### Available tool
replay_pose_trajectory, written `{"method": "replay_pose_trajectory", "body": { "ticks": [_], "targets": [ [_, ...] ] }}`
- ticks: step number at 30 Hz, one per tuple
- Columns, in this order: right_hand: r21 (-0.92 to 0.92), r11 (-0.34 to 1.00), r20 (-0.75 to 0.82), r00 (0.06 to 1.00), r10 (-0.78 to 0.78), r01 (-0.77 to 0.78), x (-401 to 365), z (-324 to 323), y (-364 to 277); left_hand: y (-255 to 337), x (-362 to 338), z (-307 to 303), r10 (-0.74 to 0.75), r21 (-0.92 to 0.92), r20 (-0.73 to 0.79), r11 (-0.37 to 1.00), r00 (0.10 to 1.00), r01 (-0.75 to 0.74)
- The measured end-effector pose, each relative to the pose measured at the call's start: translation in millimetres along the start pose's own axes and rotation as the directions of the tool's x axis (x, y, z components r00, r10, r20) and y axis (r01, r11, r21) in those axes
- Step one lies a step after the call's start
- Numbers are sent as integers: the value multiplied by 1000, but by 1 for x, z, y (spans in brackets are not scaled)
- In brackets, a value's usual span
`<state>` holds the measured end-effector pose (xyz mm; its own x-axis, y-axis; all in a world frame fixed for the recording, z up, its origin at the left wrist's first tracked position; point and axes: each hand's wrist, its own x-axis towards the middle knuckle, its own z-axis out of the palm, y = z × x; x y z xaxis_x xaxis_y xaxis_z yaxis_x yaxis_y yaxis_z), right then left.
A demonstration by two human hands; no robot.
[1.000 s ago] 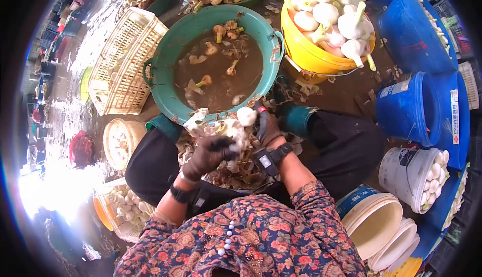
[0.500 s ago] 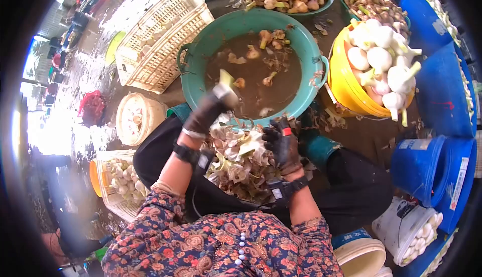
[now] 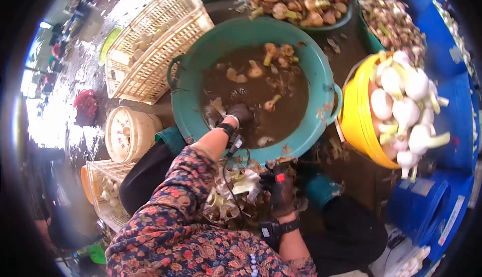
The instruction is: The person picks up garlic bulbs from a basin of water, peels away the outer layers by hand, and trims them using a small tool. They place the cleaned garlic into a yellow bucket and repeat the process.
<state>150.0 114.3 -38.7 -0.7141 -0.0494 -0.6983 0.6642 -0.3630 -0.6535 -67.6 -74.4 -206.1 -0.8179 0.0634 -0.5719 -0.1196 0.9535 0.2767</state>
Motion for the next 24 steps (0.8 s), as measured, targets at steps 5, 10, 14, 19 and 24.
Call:
{"method": "replay_pose_trajectory", "body": {
  "ticks": [5, 10, 14, 19, 24],
  "targets": [
    [88, 984, -48, 986, 162, -158, 3, -3, -8, 34, -126, -65, 701, -806, 112, 479, 705, -347],
    [47, 980, -46, 980, -194, 196, 0, -2, -1, 65, -229, -86, 562, -671, 391, 716, 729, -193],
    [35, 968, -130, 961, -243, 249, -7, 4, 0, 81, -275, -79, 546, -449, 0, 749, 838, -488],
    [-627, 583, -8, 744, -668, 517, -26, 3, -10, 82, -298, -71, 591, -276, -192, 734, 783, -621],
    [-777, 385, 114, 712, -693, 498, -37, 8, -12, 79, -304, -66, 577, -125, -286, 769, 765, -627]
  ]
}}
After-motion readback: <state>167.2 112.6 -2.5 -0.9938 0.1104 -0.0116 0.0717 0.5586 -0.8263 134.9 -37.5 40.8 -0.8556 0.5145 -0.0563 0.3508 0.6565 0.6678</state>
